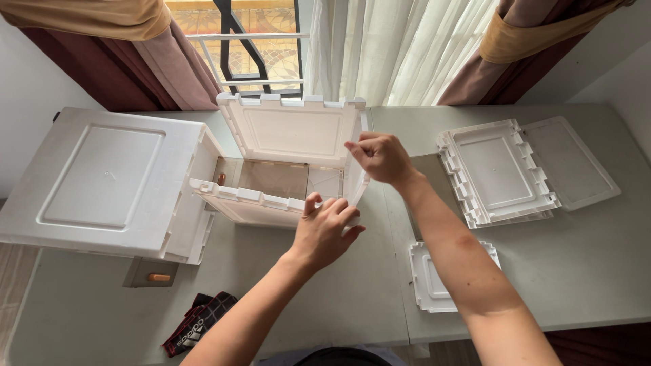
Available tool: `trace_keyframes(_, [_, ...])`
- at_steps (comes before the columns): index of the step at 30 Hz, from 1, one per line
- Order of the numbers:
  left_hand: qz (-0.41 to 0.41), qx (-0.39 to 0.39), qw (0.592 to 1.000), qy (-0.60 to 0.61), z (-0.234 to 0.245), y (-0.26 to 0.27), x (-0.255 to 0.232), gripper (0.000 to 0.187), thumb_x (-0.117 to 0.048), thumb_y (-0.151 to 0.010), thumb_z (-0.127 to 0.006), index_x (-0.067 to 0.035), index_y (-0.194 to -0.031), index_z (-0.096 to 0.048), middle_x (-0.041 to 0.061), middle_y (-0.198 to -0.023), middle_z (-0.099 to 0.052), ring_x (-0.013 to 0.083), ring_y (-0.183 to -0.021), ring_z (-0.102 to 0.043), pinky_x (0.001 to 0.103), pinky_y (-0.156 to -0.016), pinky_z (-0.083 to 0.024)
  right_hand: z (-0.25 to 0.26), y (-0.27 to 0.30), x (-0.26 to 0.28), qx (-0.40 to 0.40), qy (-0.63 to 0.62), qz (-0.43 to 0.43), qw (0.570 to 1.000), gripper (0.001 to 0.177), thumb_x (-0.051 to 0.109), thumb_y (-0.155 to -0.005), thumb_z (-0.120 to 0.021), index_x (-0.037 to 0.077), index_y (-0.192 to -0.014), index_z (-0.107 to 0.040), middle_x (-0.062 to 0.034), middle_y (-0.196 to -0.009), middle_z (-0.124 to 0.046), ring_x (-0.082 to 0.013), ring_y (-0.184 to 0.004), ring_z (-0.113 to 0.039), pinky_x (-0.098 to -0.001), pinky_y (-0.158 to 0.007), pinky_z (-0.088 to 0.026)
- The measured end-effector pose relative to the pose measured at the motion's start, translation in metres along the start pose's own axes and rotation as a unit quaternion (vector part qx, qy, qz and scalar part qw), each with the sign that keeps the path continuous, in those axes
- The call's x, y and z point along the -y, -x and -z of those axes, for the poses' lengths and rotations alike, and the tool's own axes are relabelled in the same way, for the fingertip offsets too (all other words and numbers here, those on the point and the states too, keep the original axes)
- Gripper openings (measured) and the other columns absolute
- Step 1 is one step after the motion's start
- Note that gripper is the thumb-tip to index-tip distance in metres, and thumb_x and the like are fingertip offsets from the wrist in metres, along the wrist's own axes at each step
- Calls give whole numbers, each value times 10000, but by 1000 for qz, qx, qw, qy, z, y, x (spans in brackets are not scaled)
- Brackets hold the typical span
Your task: The person assembles two white plastic storage boxes by interlocking their side panels and securing the lids. They repeatedly open and close the boxes to test the fit, then stack them and handle additional folded boxes on the table.
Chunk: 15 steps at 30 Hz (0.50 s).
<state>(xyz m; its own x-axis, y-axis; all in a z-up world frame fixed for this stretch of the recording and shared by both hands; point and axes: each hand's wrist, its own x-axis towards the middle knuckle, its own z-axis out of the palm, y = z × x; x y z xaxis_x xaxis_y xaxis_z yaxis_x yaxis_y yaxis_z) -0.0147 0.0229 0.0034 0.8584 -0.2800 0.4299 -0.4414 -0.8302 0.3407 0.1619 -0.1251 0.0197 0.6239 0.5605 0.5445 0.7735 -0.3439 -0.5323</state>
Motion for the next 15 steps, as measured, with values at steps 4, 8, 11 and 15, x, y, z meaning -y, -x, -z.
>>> trace_keyframes(4, [-10,8,1000,15,12,8,8,212,-352,-876,-772,-189,-932,-649,-18,-895,-624,137,-933,-634,397,-999,-277,9,-2,0,27,-14,-26,999,433,192,-1010,-687,-16,-633,-635,-80,-634,-623,-244,-488,-559,-388,-493,-422])
trace_keyframes(8, [-12,12,1000,10,17,7,11,235,-365,-885,-765,-176,-956,-647,-9,-895,-626,145,-920,-635,397,-1017,-283,15,8,6,60,-14,-10,998,395,202,-997,-684,-8,-663,-665,-85,-679,-649,-238,-502,-582,-387,-494,-454])
trace_keyframes(11, [-18,-2,1000,5,18,3,8,255,-370,-884,-762,-164,-986,-652,16,-895,-628,172,-907,-633,401,-1017,-305,17,22,16,78,-1,16,997,379,217,-998,-685,2,-686,-683,-89,-712,-662,-240,-550,-606,-379,-535,-486])
trace_keyframes(15, [-5,2,1000,19,25,-1,1,334,-364,-907,-749,-125,-1127,-669,55,-907,-648,223,-866,-646,416,-1000,-381,24,39,27,75,-6,33,997,324,202,-1005,-672,1,-752,-702,-92,-738,-658,-255,-626,-617,-374,-597,-499])
